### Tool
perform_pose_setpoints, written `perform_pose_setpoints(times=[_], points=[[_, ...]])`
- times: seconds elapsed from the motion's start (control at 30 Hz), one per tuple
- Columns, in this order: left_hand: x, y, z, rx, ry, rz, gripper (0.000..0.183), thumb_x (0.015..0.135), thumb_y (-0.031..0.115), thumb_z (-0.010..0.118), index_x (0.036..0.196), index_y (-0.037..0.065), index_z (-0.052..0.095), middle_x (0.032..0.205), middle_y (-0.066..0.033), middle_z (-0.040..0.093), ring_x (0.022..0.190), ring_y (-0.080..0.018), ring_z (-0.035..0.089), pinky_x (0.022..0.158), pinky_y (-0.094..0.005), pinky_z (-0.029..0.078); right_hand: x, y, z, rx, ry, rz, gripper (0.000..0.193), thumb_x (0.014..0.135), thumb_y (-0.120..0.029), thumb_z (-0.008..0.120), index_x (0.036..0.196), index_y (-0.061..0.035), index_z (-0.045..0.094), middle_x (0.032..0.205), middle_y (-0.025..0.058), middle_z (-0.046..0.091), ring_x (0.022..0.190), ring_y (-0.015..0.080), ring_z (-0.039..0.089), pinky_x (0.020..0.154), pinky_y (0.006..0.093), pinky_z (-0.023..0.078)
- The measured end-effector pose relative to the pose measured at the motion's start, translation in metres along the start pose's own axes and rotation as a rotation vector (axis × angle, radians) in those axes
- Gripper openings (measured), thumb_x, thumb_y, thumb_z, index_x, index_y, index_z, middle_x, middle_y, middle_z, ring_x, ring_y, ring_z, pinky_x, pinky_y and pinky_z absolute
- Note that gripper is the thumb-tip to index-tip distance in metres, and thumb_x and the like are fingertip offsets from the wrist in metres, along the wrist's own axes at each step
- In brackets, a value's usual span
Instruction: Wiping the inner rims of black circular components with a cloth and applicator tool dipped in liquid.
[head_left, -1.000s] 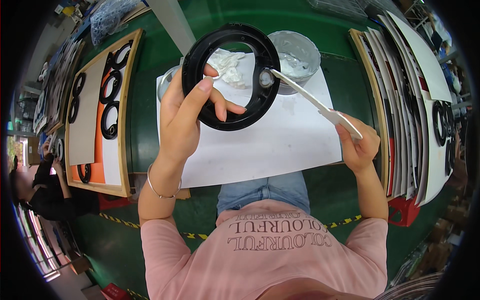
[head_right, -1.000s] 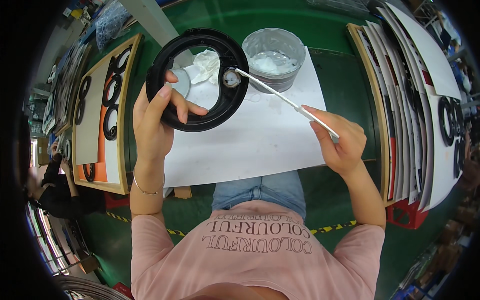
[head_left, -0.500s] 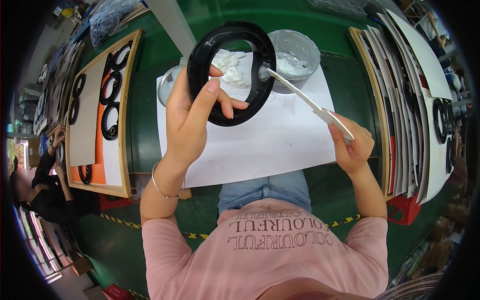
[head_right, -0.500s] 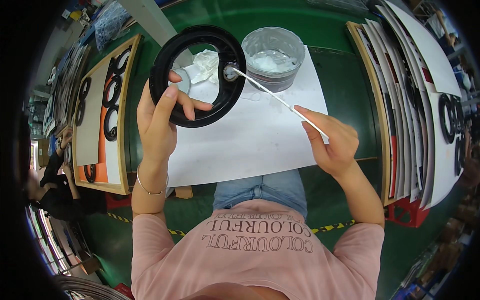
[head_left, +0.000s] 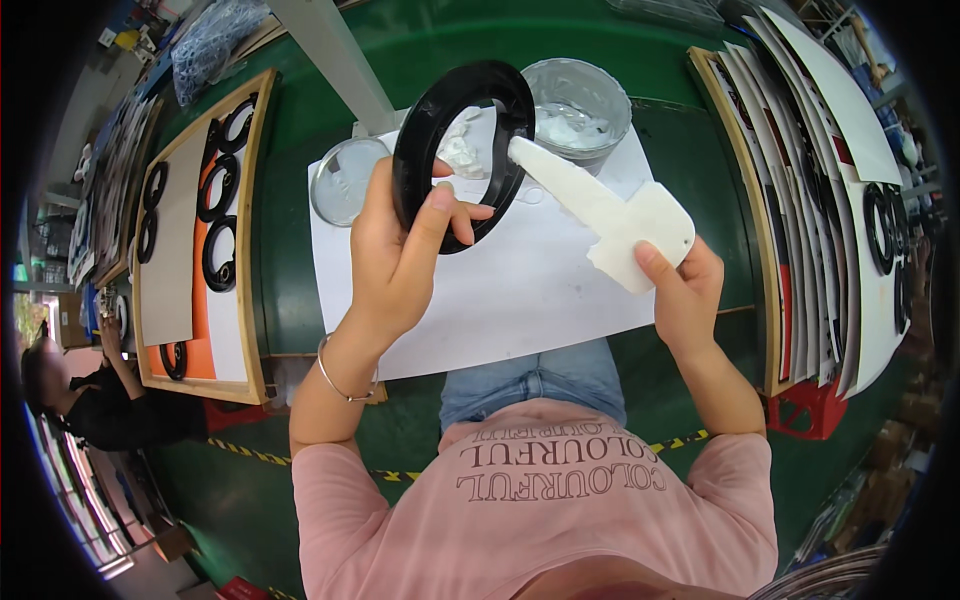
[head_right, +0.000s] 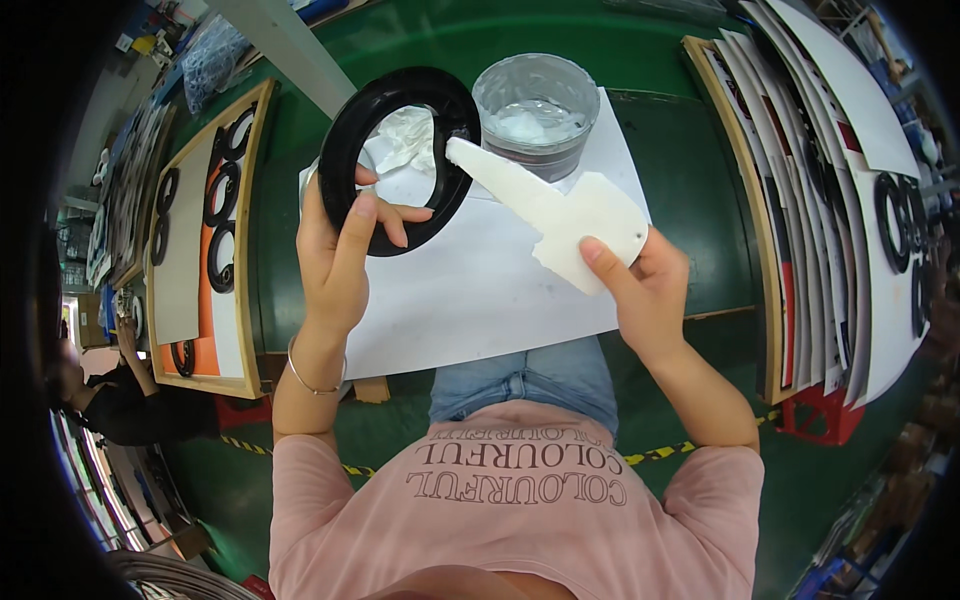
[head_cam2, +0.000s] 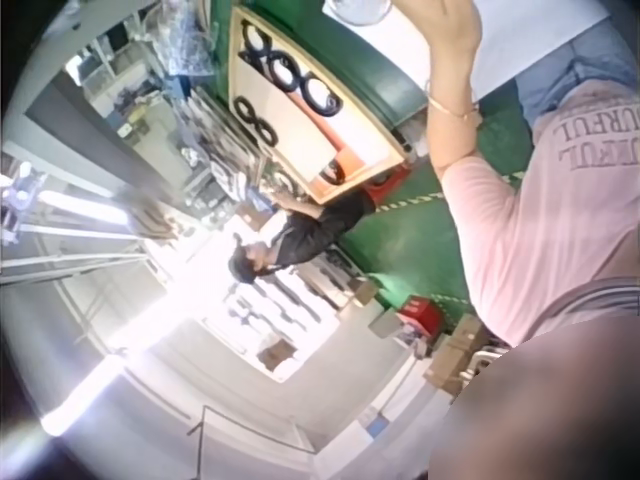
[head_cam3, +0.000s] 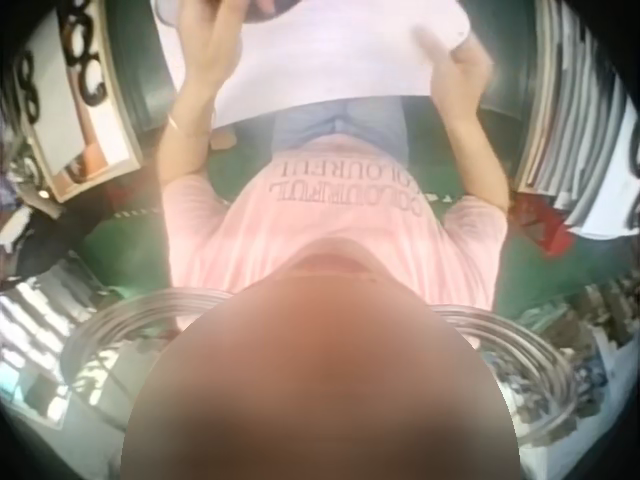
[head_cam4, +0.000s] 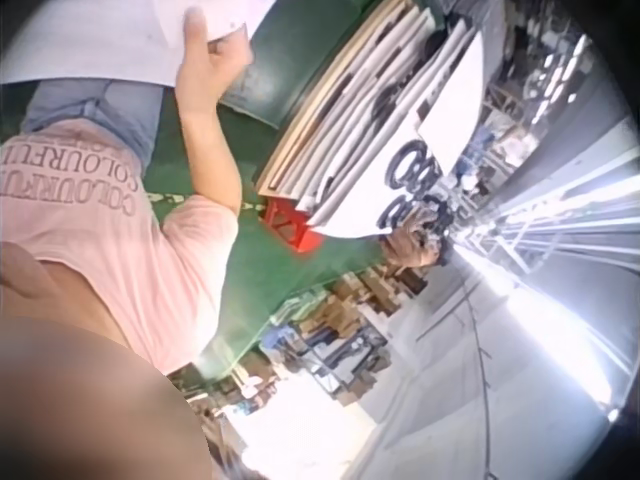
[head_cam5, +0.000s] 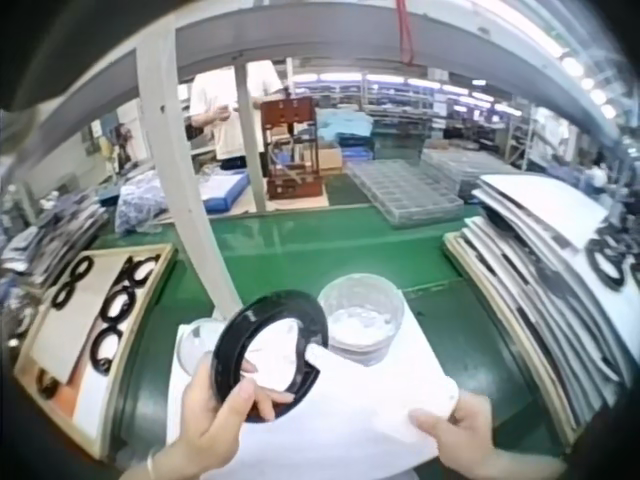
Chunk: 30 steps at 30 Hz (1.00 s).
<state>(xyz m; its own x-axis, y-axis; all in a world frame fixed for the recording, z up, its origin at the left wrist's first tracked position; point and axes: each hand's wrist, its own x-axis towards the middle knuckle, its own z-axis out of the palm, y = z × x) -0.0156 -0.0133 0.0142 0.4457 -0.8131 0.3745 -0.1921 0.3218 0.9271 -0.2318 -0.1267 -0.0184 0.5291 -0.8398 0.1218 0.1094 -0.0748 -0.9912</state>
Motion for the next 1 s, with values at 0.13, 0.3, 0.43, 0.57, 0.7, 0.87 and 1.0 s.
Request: perform_pose_setpoints(times=[0.13,0.3,0.43,0.57,0.7,0.87,1.0], points=[[-0.002,-0.001,-0.010,-0.047,0.024,-0.034,0.016,0.091,0.012,0.040,0.100,-0.002,0.040,0.064,-0.0058,0.051,0.063,-0.0139,0.057,0.071,-0.0318,0.050,0.005,0.004,-0.006,0.176,0.054,0.039,0.026,0.079,-0.004,0.060,0.103,0.0035,0.054,0.095,0.0086,0.061,0.081,0.0130,0.059,0.074,0.0250,0.046],[0.001,0.002,-0.017,-0.122,0.090,-0.130,0.020,0.091,0.016,0.039,0.102,0.000,0.041,0.055,-0.0069,0.051,0.065,-0.0254,0.063,0.068,-0.0311,0.047,0.031,0.003,-0.018,-0.385,0.078,-0.436,0.024,0.076,0.002,0.058,0.100,-0.0013,0.059,0.094,0.0099,0.063,0.082,0.0183,0.061,0.073,0.0256,0.047],[0.000,0.005,-0.020,-0.197,0.100,-0.174,0.020,0.091,0.017,0.039,0.102,0.001,0.041,0.055,-0.0071,0.051,0.066,-0.0258,0.063,0.068,-0.0312,0.048,0.046,-0.005,-0.016,-1.114,-0.076,-0.949,0.025,0.071,0.000,0.056,0.095,-0.0043,0.063,0.097,0.0106,0.062,0.089,0.0245,0.061,0.076,0.0296,0.048],[-0.001,0.001,-0.026,-0.204,0.111,-0.158,0.021,0.091,0.018,0.038,0.103,0.001,0.041,0.055,-0.0074,0.051,0.067,-0.0270,0.063,0.066,-0.0308,0.048,0.026,-0.007,-0.020,-1.385,-0.210,-1.012,0.025,0.071,-0.004,0.054,0.094,-0.0051,0.063,0.096,0.0075,0.063,0.091,0.0233,0.061,0.075,0.0308,0.049],[0.001,0.000,-0.027,-0.218,0.119,-0.125,0.021,0.091,0.019,0.039,0.103,0.002,0.040,0.056,-0.0076,0.051,0.067,-0.0273,0.063,0.064,-0.0300,0.049,0.016,-0.019,-0.048,-1.273,-0.185,-0.945,0.024,0.072,-0.002,0.055,0.095,-0.0015,0.062,0.095,0.0118,0.062,0.088,0.0255,0.061,0.076,0.0309,0.049],[0.002,-0.006,-0.019,-0.163,0.114,-0.126,0.019,0.091,0.018,0.039,0.103,0.003,0.040,0.056,-0.0075,0.051,0.068,-0.0270,0.063,0.065,-0.0295,0.048,0.028,-0.047,-0.045,-0.920,0.079,-0.474,0.026,0.082,-0.006,0.052,0.108,0.0017,0.053,0.087,0.0147,0.062,0.077,0.0257,0.063,0.067,0.0279,0.048],[-0.002,-0.008,-0.020,-0.141,0.117,-0.125,0.018,0.091,0.017,0.038,0.102,0.003,0.041,0.056,-0.0075,0.051,0.068,-0.0268,0.063,0.067,-0.0293,0.047,0.071,-0.073,-0.028,-0.992,-0.045,-0.629,0.029,0.084,-0.012,0.053,0.111,-0.0030,0.050,0.083,0.0142,0.062,0.068,0.0246,0.063,0.058,0.0268,0.047]])
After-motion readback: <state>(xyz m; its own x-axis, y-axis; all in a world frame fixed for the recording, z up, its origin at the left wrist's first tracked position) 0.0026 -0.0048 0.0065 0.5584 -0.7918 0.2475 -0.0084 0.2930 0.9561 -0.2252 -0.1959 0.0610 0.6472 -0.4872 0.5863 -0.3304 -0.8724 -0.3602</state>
